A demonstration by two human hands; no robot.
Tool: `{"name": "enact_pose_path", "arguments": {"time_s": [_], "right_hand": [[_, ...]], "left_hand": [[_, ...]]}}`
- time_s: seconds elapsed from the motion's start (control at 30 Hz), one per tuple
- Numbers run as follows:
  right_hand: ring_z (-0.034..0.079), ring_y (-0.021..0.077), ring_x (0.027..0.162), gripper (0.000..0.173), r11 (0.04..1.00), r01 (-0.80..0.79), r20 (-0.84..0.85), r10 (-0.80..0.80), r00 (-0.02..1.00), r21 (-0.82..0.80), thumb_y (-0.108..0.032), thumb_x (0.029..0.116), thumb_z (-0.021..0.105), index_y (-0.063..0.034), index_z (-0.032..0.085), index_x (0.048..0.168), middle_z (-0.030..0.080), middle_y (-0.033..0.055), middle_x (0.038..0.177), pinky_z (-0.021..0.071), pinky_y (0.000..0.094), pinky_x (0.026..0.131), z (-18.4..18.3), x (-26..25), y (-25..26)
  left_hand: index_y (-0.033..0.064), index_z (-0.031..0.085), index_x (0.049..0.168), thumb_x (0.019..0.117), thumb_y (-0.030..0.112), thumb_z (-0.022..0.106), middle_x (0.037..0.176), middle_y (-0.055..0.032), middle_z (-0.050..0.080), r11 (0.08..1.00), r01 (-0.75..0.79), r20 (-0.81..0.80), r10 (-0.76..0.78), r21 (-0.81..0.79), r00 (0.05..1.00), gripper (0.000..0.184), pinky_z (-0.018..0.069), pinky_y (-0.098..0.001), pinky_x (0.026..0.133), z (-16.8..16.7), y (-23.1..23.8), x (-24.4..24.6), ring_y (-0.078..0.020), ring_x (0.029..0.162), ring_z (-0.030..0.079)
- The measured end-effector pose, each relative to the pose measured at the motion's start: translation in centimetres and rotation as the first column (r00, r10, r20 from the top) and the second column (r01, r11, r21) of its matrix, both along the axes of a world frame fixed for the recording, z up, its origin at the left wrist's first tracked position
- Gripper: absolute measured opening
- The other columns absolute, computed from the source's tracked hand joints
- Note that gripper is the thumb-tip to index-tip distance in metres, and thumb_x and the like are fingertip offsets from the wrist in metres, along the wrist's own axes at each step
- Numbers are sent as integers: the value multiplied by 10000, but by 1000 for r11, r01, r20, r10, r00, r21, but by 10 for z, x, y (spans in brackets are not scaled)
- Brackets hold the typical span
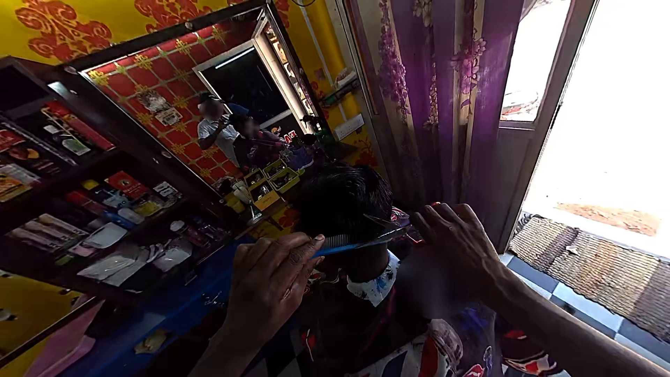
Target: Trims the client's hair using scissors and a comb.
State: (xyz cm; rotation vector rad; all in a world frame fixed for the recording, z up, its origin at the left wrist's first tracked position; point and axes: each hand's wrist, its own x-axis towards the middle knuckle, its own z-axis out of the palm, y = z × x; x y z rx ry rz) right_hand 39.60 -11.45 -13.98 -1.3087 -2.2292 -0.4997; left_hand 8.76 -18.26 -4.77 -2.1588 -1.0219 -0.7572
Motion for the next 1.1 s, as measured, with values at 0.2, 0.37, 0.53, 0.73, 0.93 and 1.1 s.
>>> {"name": "enact_pose_path", "arguments": {"time_s": [0.2,0.37,0.53,0.73,0.93,1.1], "right_hand": [[692,269,816,324,997,-67,-38,66,997,-26,126,790,742,-95,712,1025,721,80,894,519,460,792,-1,9,-6],[651,317,987,410,999,-29,-73,27,997,-23,-146,760,880,-89,698,1123,681,97,1024,503,505,836,-3,11,1],[673,291,851,310,998,-61,-58,62,996,10,23,789,794,-79,705,1068,696,94,951,515,429,673,6,3,-5],[709,293,900,329,1000,-23,-107,21,994,-13,28,797,804,-93,731,1094,734,90,963,562,458,793,0,9,-5],[685,278,839,327,995,-76,-120,82,989,58,67,794,773,-98,715,1070,707,82,936,533,418,673,9,2,-5],[713,248,751,196,992,-126,-379,121,918,12,-9,848,754,-117,711,1006,716,52,866,596,459,667,-3,13,-6]], "left_hand": [[228,744,1236,990,309,681,1153,-13,702,1000,8,-11,-8,19,1000,266,402,-393,824,3,0,3,-163,949,610],[232,738,1244,987,311,685,1153,-4,702,1000,8,-7,-8,26,1000,274,408,-386,820,6,-1,6,-157,953,612],[227,747,1224,982,299,690,1124,-4,708,999,9,-3,-9,38,1000,259,399,-391,816,5,-1,8,-155,933,609],[237,746,1220,987,310,680,1139,2,705,999,2,-7,-1,49,1000,253,398,-392,824,11,-1,9,-152,940,610],[239,740,1216,993,324,674,1131,-7,711,996,17,29,-19,89,999,248,393,-400,842,11,2,11,-154,934,616],[167,724,1194,1029,375,600,1105,19,729,998,-30,271,45,-60,961,293,442,-410,868,17,6,14,-113,978,642]]}}
